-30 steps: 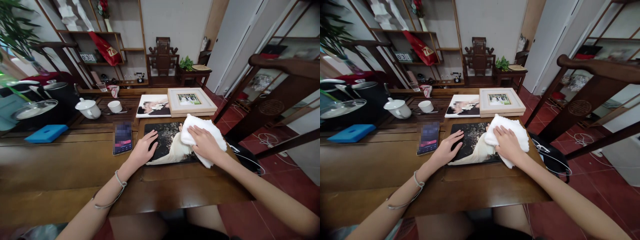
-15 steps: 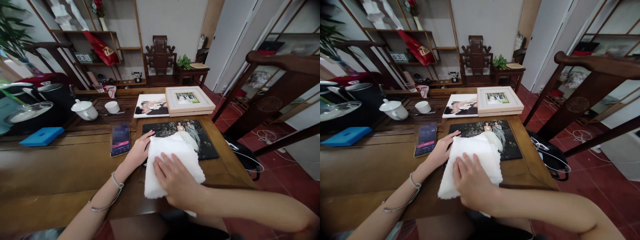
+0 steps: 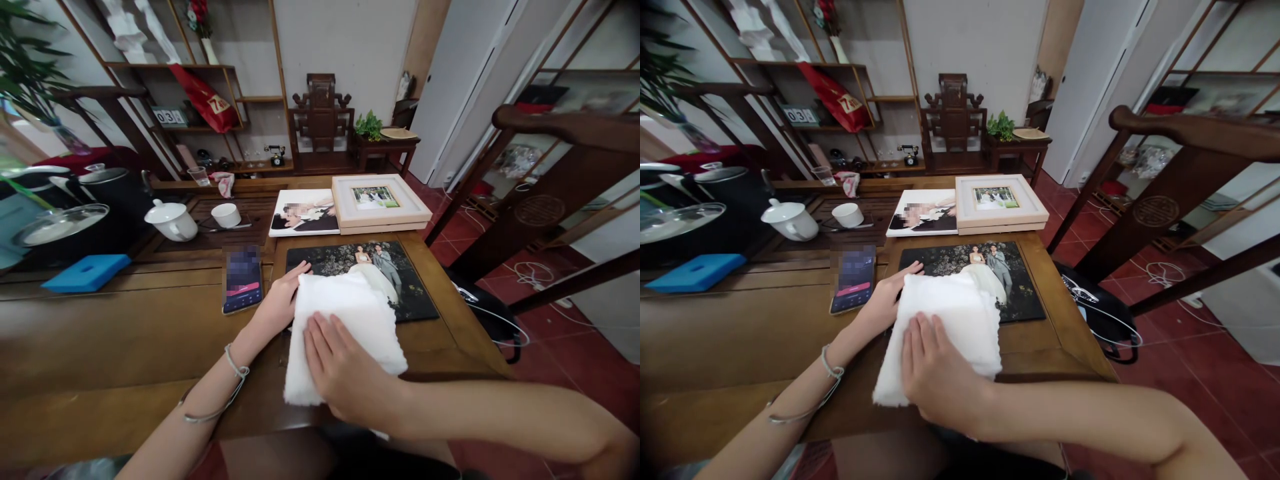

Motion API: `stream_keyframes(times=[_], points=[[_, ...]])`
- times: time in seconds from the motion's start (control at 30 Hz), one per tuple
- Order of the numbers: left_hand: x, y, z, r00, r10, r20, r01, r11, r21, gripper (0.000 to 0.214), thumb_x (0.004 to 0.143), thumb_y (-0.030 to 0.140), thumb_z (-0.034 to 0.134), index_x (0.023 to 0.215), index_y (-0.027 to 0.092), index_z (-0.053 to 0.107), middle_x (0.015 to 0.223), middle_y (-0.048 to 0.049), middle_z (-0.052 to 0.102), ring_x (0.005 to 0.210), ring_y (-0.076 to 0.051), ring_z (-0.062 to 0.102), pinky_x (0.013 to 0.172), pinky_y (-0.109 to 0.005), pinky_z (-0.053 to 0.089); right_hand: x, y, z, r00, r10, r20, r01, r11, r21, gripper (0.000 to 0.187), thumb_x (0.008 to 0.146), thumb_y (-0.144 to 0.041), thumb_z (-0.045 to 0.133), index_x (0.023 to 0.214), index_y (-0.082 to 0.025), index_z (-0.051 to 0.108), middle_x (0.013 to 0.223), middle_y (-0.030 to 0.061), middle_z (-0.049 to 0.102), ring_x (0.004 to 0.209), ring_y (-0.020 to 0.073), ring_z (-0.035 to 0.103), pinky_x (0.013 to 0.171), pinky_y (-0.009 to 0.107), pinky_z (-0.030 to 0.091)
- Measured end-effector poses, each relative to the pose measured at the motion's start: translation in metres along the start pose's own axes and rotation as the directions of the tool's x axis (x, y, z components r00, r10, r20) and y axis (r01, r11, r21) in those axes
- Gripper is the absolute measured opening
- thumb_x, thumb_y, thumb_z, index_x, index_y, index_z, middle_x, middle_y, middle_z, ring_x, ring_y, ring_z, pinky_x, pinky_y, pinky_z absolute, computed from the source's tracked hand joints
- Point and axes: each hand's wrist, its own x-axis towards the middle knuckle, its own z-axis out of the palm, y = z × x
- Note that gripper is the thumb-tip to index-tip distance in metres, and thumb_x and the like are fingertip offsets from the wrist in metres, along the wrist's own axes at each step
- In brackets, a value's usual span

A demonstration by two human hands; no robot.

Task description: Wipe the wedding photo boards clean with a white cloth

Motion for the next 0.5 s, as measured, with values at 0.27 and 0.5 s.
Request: stream_keyframes(times=[0.27,0.5], points=[[0.000,0.002,0.003,0.999,0.008,-0.043,-0.005,0.998,0.058,0.037,0.093,0.019,0.040,0.118,0.013,0.067,0.132,-0.0141,0.061,0.131,-0.027,0.050,0.109,-0.051,0.042,-0.074,0.097,0.010,0.961,0.270,0.054,-0.270,0.885,0.379,0.079,0.064,-0.007,0.046,0.142,-0.013,0.043,0.146,0.0121,0.047,0.138,0.0230,0.037,0.113,0.048,0.030],[0.000,0.003,0.004,0.998,-0.004,-0.061,0.006,0.999,0.036,0.036,0.093,0.020,0.042,0.116,0.013,0.068,0.131,-0.0144,0.062,0.130,-0.028,0.052,0.109,-0.051,0.042,-0.072,0.160,0.034,0.853,0.520,0.041,-0.516,0.829,0.218,0.067,0.070,-0.011,0.048,0.136,-0.002,0.048,0.141,0.0200,0.050,0.133,0.0293,0.044,0.111,0.048,0.032]])
